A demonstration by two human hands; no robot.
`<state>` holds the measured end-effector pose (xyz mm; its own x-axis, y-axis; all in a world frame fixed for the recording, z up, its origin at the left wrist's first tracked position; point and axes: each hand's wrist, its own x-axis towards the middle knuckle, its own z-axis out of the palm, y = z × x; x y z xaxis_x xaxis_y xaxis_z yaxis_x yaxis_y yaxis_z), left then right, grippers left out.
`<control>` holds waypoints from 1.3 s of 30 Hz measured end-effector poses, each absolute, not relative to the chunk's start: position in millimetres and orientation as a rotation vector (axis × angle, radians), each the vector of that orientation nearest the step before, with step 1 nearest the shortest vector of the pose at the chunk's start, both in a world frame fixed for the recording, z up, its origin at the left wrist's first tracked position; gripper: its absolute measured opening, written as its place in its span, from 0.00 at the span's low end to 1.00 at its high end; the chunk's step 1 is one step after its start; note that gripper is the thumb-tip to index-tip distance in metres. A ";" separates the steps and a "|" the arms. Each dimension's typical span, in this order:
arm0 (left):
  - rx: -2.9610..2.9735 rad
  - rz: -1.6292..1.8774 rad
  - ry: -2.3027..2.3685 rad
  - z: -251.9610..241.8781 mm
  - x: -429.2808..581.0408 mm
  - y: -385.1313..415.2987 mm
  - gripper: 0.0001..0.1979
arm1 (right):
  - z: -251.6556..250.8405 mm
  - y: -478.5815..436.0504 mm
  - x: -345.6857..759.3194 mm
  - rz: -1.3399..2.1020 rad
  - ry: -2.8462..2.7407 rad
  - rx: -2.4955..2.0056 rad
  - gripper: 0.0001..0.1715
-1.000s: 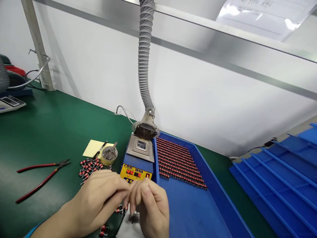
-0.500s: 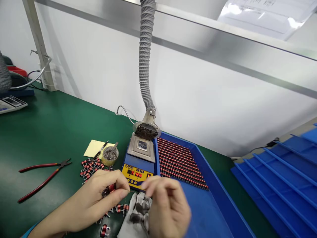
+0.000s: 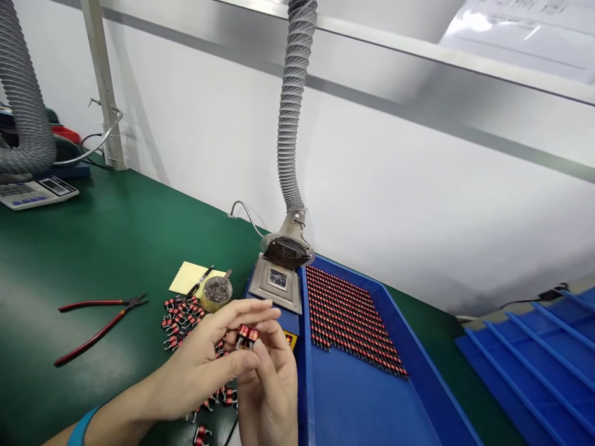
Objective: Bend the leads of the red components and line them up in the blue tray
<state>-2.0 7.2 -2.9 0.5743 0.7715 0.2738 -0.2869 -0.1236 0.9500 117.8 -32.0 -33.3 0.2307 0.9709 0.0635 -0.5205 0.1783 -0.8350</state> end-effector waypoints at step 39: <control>0.849 1.570 0.561 0.9 -24.5 33.8 0.02 | -18.9 -31.7 107.0 1.325 -0.723 -0.844 0.11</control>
